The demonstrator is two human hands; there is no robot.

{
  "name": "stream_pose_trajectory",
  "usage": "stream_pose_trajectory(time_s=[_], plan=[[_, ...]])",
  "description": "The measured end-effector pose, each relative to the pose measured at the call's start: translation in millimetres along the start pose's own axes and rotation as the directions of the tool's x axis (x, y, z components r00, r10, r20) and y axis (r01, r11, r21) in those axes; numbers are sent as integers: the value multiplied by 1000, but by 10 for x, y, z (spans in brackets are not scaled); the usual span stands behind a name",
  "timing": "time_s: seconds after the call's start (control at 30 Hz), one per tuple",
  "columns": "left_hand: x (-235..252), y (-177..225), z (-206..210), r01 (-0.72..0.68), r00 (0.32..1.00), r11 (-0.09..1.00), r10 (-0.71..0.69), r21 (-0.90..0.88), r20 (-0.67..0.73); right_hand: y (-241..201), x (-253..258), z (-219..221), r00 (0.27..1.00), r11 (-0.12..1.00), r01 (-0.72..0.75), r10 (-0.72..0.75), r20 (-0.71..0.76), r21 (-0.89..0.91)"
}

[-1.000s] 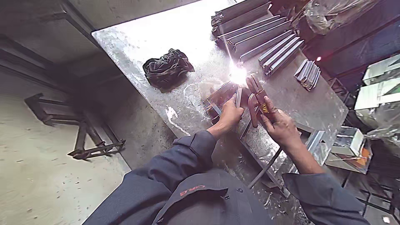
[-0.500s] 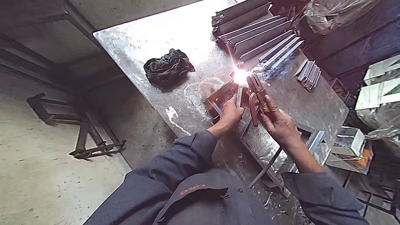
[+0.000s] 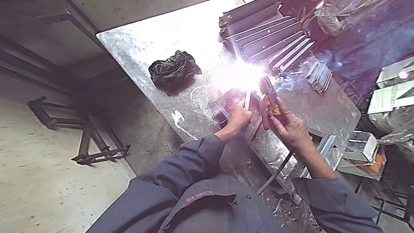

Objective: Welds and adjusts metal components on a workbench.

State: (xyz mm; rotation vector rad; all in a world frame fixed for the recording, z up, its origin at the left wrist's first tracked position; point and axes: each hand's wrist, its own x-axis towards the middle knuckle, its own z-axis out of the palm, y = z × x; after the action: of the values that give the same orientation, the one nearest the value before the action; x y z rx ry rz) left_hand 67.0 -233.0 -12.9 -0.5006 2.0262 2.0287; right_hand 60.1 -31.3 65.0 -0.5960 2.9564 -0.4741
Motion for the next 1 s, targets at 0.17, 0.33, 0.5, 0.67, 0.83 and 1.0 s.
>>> stream_pose_trajectory(time_s=[0.17, 0.33, 0.5, 0.67, 0.83, 1.0], plan=[[5, 8, -5, 12, 1000, 1000, -12, 13, 4, 16, 11, -8, 1000, 999, -7, 6, 11, 34], [2, 22, -6, 18, 1000, 1000, -18, 18, 12, 34, 22, -25, 999, 996, -36, 33, 36, 78], [-41, 68, -30, 24, 1000, 994, -25, 107, 6, 3, 16, -63, 996, 995, -69, 65, 56, 70], [-81, 4, -57, -59, 998, 998, 58, 39, 15, -27, -116, -179, 995, 949, -57, 80, -61, 310], [-20, 66, -146, -130, 986, 939, 157, -319, 60, -166, -527, -606, 963, 765, -62, 215, -163, 641], [-33, 321, -474, -95, 906, 834, 299, -544, 300, -161, -1029, -845, 913, 641, 32, 294, -284, 767]])
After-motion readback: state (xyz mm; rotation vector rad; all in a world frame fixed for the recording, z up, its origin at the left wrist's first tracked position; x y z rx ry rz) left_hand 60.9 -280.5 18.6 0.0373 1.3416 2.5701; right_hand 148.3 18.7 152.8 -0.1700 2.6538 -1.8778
